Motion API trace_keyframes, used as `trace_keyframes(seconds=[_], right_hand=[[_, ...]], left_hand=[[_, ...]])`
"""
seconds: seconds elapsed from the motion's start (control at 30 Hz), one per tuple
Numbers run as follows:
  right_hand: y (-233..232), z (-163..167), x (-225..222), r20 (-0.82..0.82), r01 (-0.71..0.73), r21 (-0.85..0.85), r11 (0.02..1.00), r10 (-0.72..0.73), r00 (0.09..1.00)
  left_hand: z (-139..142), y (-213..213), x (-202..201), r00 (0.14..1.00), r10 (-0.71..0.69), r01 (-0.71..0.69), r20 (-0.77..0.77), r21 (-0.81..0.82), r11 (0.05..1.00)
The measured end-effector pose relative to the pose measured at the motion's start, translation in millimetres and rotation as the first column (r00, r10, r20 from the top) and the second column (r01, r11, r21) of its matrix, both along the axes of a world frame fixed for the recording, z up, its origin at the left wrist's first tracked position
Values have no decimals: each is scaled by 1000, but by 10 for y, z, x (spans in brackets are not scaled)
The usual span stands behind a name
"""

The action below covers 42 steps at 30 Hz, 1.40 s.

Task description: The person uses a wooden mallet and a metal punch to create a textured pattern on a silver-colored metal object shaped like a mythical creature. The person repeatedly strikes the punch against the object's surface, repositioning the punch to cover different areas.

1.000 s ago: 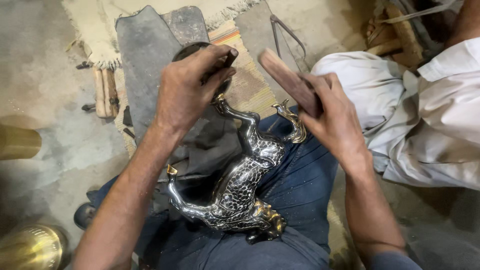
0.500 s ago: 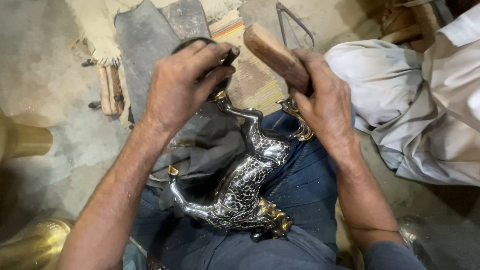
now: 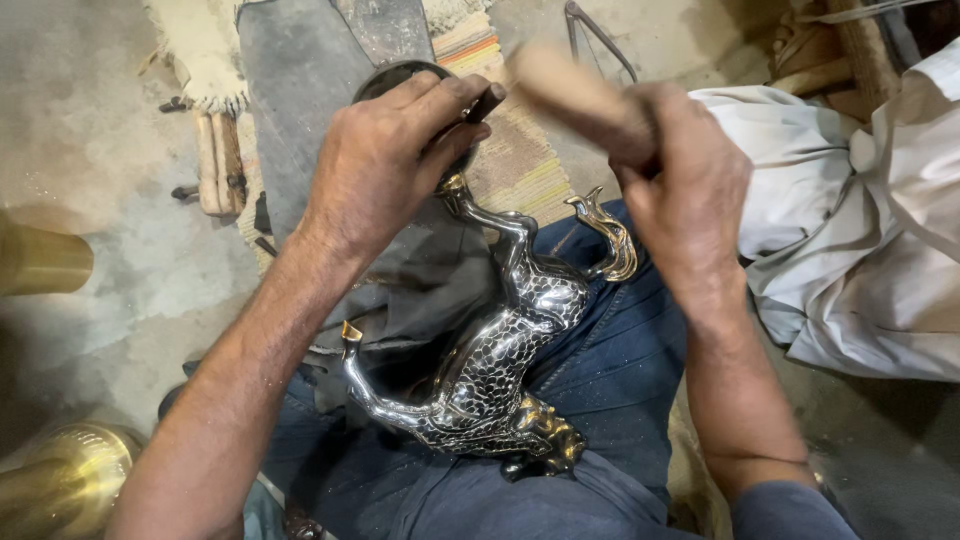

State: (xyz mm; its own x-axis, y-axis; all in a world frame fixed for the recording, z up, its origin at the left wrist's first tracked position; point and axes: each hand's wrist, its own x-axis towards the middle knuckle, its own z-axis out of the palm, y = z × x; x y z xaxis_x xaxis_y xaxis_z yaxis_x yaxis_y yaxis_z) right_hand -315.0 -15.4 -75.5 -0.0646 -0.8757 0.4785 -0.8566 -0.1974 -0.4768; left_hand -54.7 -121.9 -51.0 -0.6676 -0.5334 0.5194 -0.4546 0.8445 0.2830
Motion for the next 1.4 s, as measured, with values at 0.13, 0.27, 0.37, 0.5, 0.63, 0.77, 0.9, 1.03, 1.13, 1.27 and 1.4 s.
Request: trace_keyframes(seconds=[0.13, 0.27, 0.37, 0.5, 0.63, 0.77, 0.9, 1.03, 1.13, 1.27, 1.4], right_hand=[[-40, 35, 6, -291, 16, -49, 999, -30, 956], [-21, 80, 21, -19, -80, -35, 996, 80, 997], [-10, 112, 11, -250, 6, -30, 1000, -13, 968], [-25, 138, 56, -101, 16, -13, 1000, -17, 995], [-18, 205, 113, -255, -40, -171, 984, -5, 967], [-67, 255, 161, 26, 6, 57, 998, -7, 1000], [-106, 307, 177, -105, 8, 46, 999, -3, 994], [-116, 387, 116, -329, -42, -59, 997, 20, 944], [-158, 404, 67, -68, -2, 53, 999, 6, 998], [-251, 400, -27, -225, -49, 26, 998, 53, 973], [-391, 376, -50, -5, -34, 8, 999, 34, 999]], left_hand=[[-14, 17, 20, 1000, 14, -15, 25, 33, 999], [-6, 45, 51, 1000, 14, -15, -20, -3, 1000], [13, 42, 63, 999, 8, -8, -42, -3, 1000], [33, 37, 78, 999, 13, -13, -35, -2, 1000], [10, 27, 79, 1000, 16, -15, -24, 44, 999], [-19, 53, 160, 996, 17, -16, -85, 11, 1000], [-24, 15, 167, 993, 23, -22, -113, 14, 1000], [-23, 3, 110, 996, 38, -34, -86, 43, 998], [-4, 41, 106, 994, 73, -72, -85, 11, 997], [58, 32, 59, 990, 94, -87, -102, 71, 994], [123, 2, 30, 990, 109, -99, -89, 113, 989]])
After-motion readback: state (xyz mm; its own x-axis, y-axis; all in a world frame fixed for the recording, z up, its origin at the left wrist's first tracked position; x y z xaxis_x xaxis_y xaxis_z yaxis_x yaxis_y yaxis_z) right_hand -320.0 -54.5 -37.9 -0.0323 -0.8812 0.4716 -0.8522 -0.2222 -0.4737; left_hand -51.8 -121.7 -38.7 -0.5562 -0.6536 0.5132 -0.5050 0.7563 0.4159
